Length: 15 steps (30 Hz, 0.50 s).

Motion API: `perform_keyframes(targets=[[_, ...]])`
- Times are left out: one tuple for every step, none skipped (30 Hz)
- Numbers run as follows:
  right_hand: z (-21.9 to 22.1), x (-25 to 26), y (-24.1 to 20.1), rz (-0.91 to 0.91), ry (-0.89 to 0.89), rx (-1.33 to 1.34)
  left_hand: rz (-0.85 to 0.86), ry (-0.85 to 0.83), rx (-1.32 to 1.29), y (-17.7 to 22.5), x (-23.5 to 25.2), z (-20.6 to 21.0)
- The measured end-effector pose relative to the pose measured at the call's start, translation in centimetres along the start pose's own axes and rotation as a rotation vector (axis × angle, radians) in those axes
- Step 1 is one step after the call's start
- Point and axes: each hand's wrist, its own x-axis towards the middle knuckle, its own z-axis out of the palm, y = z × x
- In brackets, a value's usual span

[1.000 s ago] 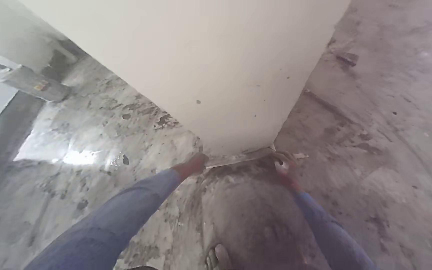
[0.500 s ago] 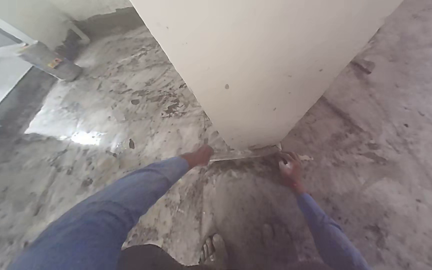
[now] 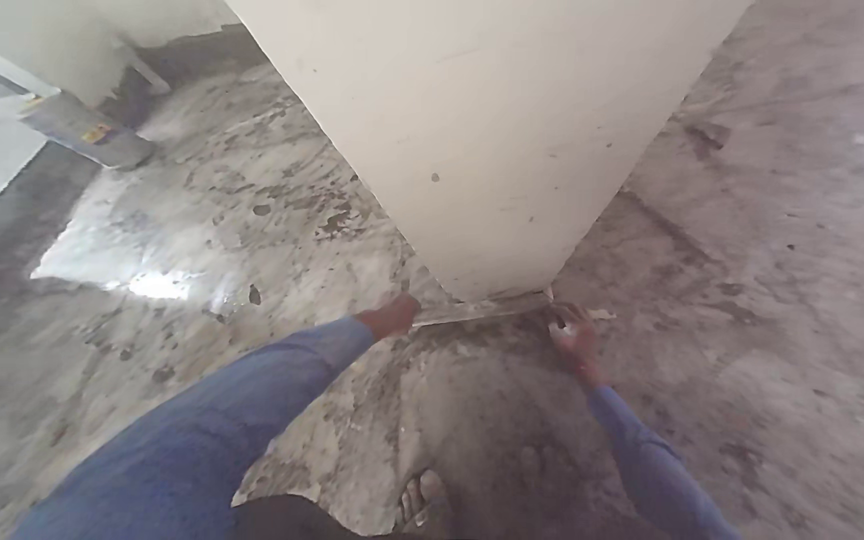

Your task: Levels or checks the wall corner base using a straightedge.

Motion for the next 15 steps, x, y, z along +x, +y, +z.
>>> perform_keyframes(targets=[[0.05, -0.04, 0.09, -0.007, 0.004, -0.006, 0.004, 0.002, -0.003, 0.07, -0.09, -0.03], [0.00, -0.03, 0.07, -0.005, -0.005, -0.011, 0.008, 0.000, -0.005, 0.18, -0.19, -0.10], [-0.03, -0.01, 0.10, -0.011, -0.008, -0.019, 0.006, -0.014, -0.004, 0.44, -0.40, -0.31], [-0.05, 0.01, 0.17, -0.022, -0.008, -0.023, 0.003, -0.026, 0.000, 0.70, -0.64, -0.52], [-0.18, 0.08, 0.16, -0.024, -0.019, -0.025, 0.002, -0.030, 0.012, 0.82, -0.77, -0.59], [-0.34, 0.16, 0.03, -0.017, -0.032, -0.013, 0.005, -0.029, 0.017, 0.86, -0.85, -0.62], [-0.38, 0.23, -0.09, -0.013, -0.026, -0.003, 0.015, -0.018, 0.013, 0.78, -0.88, -0.61], [-0.52, 0.24, -0.33, 0.003, -0.029, 0.006, 0.027, -0.016, 0.001, 0.73, -0.85, -0.59], [-0.52, 0.19, -0.48, 0.004, -0.012, 0.009, 0.042, -0.019, -0.018, 0.66, -0.77, -0.55], [-0.37, 0.14, -0.47, -0.004, 0.014, 0.014, 0.050, -0.018, -0.022, 0.55, -0.67, -0.51], [-0.16, 0.08, -0.36, -0.017, 0.042, 0.022, 0.052, -0.007, -0.014, 0.39, -0.52, -0.41], [-0.01, 0.01, -0.24, -0.030, 0.072, 0.036, 0.050, -0.002, -0.003, 0.33, -0.39, -0.30], [0.00, -0.09, -0.20, -0.029, 0.083, 0.059, 0.047, 0.004, -0.006, 0.30, -0.27, -0.17], [0.00, -0.14, -0.15, -0.025, 0.086, 0.080, 0.047, 0.007, -0.007, 0.28, -0.16, -0.07], [0.13, -0.14, 0.00, -0.025, 0.093, 0.095, 0.050, 0.007, -0.011, 0.28, -0.08, -0.06]])
